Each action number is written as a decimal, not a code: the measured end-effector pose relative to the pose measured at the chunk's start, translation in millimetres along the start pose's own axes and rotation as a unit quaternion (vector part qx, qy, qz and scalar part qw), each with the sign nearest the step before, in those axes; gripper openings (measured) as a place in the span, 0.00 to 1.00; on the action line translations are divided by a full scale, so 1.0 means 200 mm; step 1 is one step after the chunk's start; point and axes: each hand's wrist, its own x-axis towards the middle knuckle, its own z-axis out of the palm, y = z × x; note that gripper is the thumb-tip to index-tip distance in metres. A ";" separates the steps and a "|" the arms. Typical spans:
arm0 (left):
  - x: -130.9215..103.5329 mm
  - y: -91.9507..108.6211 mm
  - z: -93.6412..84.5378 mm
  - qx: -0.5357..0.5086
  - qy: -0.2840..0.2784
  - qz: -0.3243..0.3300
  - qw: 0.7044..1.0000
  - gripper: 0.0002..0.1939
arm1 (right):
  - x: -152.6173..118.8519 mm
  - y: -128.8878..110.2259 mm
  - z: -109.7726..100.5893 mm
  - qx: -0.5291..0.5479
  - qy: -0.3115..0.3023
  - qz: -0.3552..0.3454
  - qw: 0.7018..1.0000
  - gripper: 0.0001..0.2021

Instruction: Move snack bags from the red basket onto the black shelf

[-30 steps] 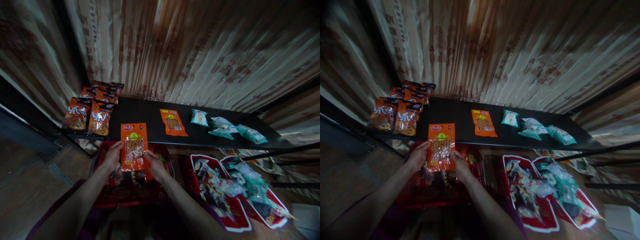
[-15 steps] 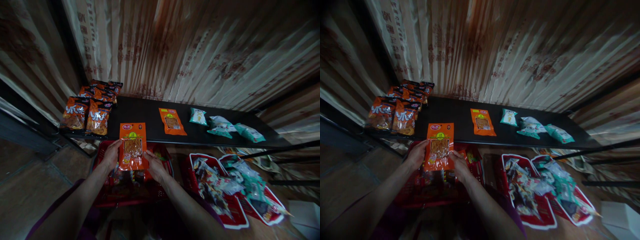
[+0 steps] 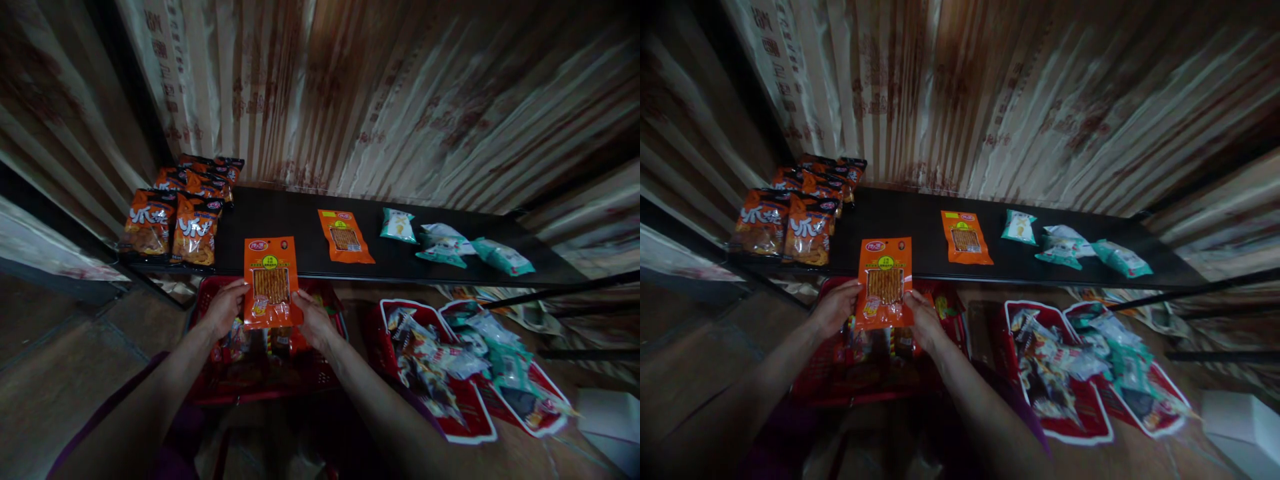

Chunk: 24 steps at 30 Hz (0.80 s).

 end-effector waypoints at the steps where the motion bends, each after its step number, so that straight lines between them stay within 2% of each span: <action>1: -0.01 0.00 0.00 0.007 -0.011 -0.004 1.000 0.09 | 0.00 0.00 0.00 0.005 0.002 -0.002 1.000 0.16; 6: -0.04 0.00 -0.01 0.038 -0.069 -0.008 0.997 0.14 | 0.01 -0.03 -0.01 0.020 0.015 -0.004 1.000 0.16; 10: -0.04 0.00 0.00 0.040 -0.087 0.006 0.995 0.18 | -0.03 -0.07 0.01 0.000 -0.059 -0.004 0.998 0.14; 14: -0.03 0.00 0.00 0.029 -0.068 0.015 0.997 0.18 | -0.07 -0.08 0.02 -0.004 -0.121 0.006 0.993 0.19; 17: -0.03 0.01 0.01 0.022 -0.066 0.021 0.997 0.19 | -0.08 -0.07 0.02 0.002 -0.140 0.009 0.990 0.24; 22: -0.07 0.02 0.01 0.025 -0.137 0.020 0.990 0.30 | -0.07 -0.07 0.01 0.010 -0.157 -0.016 0.987 0.28; 24: -0.08 0.02 0.02 0.021 -0.146 0.018 0.989 0.33 | -0.07 -0.07 0.01 0.010 -0.165 -0.025 0.986 0.28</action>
